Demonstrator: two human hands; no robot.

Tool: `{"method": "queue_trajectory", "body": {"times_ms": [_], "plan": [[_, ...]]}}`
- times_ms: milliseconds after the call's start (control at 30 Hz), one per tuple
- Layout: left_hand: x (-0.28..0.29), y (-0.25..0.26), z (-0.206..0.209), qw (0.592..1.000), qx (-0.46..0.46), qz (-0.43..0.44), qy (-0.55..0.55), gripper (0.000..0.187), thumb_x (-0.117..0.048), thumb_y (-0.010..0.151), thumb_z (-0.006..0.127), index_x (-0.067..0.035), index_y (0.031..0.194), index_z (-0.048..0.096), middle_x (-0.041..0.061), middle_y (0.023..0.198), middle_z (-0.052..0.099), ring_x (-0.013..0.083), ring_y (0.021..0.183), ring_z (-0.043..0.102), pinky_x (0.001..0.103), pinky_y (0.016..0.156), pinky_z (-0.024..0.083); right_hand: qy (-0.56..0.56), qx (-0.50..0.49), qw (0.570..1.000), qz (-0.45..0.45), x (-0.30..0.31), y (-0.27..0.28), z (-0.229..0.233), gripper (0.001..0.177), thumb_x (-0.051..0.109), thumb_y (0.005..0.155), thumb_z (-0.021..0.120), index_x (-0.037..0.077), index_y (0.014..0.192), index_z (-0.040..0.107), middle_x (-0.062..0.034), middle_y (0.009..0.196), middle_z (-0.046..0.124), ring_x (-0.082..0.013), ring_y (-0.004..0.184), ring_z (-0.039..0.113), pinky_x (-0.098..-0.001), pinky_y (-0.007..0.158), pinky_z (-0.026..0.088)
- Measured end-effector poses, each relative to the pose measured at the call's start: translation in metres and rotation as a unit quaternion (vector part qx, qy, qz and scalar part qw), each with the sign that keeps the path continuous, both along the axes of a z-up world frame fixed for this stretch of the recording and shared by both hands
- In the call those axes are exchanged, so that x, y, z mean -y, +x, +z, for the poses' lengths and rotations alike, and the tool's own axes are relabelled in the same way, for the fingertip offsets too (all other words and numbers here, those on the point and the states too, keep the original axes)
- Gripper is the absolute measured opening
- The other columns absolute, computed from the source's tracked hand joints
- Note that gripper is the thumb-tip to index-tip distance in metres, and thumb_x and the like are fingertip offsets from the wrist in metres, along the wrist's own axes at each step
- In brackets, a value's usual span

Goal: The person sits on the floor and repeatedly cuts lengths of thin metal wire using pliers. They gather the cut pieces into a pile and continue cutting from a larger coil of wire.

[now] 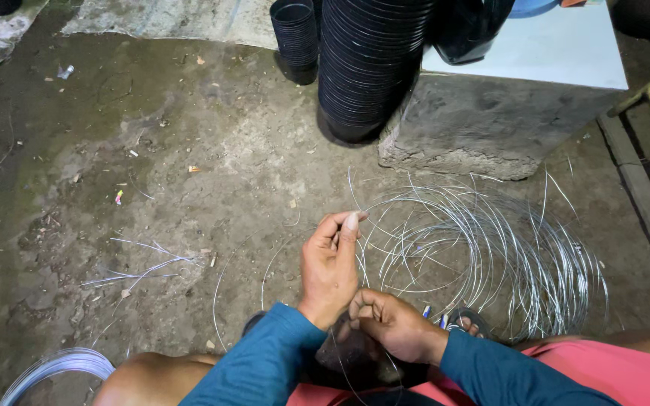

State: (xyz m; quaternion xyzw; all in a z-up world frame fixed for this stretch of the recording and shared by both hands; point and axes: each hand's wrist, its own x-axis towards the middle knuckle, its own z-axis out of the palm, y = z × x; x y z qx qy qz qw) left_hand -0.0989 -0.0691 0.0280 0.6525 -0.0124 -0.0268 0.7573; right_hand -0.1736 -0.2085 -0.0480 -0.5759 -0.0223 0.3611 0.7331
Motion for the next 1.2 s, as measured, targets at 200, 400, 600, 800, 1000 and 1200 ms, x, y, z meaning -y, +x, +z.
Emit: {"method": "queue_trajectory", "body": {"times_ms": [200,400,600,800,1000,1200], "plan": [[-0.003,-0.004,0.019,0.983,0.128,0.037,0.129,0.017,-0.017,0.104,0.063,-0.001,0.104,0.071,0.001,0.084,0.060,0.0081,0.073,0.053,0.024,0.064,0.046,-0.178,0.212,0.946,-0.168,0.003,0.015,0.032,0.026,0.003,0.095,0.067,0.001,0.121,0.063,-0.0098,0.109,0.074,-0.0076,0.103,0.068,-0.0258,0.091,0.055],[-0.002,-0.012,0.025,0.977,0.125,-0.032,0.168,0.015,-0.014,0.100,0.067,-0.003,0.104,0.075,0.005,0.080,0.061,0.0132,0.071,0.055,0.026,0.064,0.046,-0.180,0.267,0.890,-0.324,0.025,0.038,0.073,0.039,0.004,0.092,0.068,0.004,0.132,0.064,-0.0039,0.109,0.076,-0.0064,0.093,0.068,-0.0247,0.085,0.056],[-0.003,-0.010,0.025,0.984,0.062,-0.106,0.130,0.015,-0.014,0.097,0.069,-0.004,0.104,0.076,0.003,0.082,0.064,0.0082,0.073,0.056,0.025,0.065,0.048,-0.217,0.349,0.857,-0.309,0.039,0.043,0.078,0.014,0.004,0.092,0.074,0.003,0.106,0.078,-0.0070,0.090,0.076,-0.0108,0.081,0.070,-0.0241,0.074,0.056],[0.000,-0.011,0.022,0.984,0.047,-0.092,0.145,0.015,-0.015,0.096,0.069,-0.004,0.102,0.076,0.003,0.083,0.068,0.0070,0.074,0.061,0.024,0.066,0.050,-0.224,0.327,0.845,-0.359,0.034,0.039,0.072,0.019,0.006,0.090,0.076,0.004,0.109,0.076,-0.0065,0.093,0.077,-0.0094,0.083,0.071,-0.0234,0.075,0.058],[0.006,-0.016,0.011,0.987,0.063,-0.062,0.134,0.015,-0.016,0.098,0.068,-0.002,0.100,0.075,0.004,0.083,0.068,0.0067,0.074,0.059,0.024,0.067,0.049,-0.282,0.370,0.802,-0.374,0.024,0.032,0.077,0.016,0.007,0.091,0.078,0.004,0.107,0.077,-0.0067,0.097,0.079,-0.0089,0.084,0.072,-0.0239,0.073,0.057],[0.005,-0.006,-0.019,0.997,0.023,-0.071,0.019,0.016,-0.016,0.106,0.059,-0.001,0.108,0.066,-0.002,0.085,0.062,0.0039,0.076,0.051,0.022,0.065,0.043,-0.214,0.313,0.867,-0.324,0.020,0.035,0.079,0.033,0.010,0.091,0.072,0.008,0.124,0.067,-0.0052,0.104,0.078,-0.0074,0.088,0.072,-0.0232,0.080,0.058]]}}
